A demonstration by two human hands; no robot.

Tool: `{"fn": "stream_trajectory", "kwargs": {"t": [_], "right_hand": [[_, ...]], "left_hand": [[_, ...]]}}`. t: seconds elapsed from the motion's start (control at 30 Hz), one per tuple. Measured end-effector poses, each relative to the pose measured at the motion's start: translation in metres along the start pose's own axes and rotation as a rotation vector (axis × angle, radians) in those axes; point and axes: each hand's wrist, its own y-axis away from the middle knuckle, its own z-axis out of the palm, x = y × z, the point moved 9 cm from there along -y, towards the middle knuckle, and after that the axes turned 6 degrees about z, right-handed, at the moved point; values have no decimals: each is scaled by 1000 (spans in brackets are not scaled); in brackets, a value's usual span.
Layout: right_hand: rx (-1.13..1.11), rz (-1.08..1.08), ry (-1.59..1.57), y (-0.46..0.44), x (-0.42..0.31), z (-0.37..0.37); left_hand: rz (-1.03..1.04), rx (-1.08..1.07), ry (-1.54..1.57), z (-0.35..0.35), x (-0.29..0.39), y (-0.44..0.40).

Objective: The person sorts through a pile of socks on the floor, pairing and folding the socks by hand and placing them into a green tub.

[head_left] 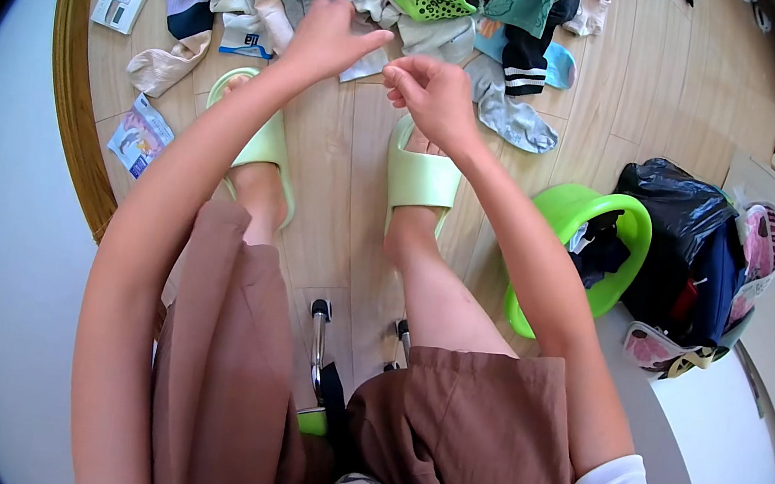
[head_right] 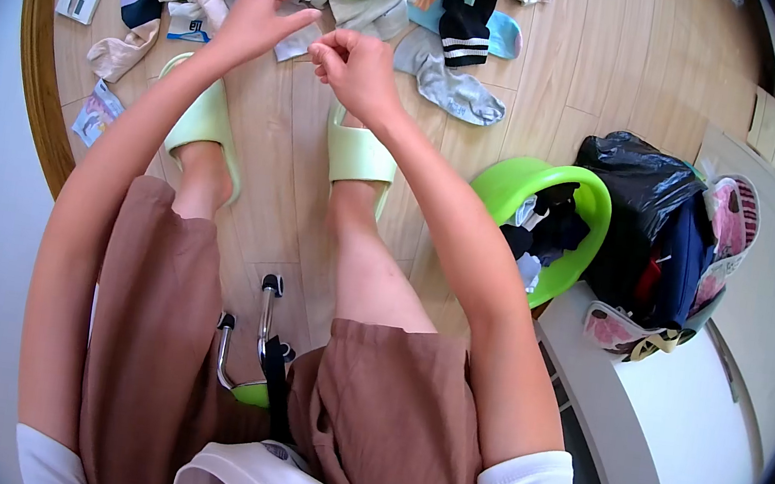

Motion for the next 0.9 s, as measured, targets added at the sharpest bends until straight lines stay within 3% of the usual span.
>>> {"fn": "stream_trajectory", "kwargs": {"t": [0.03, 0.07, 0.27, 0.43, 0.67, 0.73, 0.9], "right_hand": [[19, 7, -5, -3, 2, -1], [46, -1, -54, -7, 3, -3], [116, 10, -187, -14, 12, -13], [-36, 48, -149, -11, 21, -3], [-399, 258, -396, 12, 35, 59], [-338, 173, -282, 12, 31, 60], [-66, -229, 271, -2, -17, 49]], "left_hand": [[-122, -161, 0, 20, -6, -2], [-179, -69, 198, 23, -5, 0], [-180, -269, 593, 28, 29, 40], [-149, -635, 647, 8, 61, 117], [101, -1005, 683, 13, 118, 166], [142, -1088, 637, 13, 131, 170], [65, -947, 538, 17, 102, 156]]}}
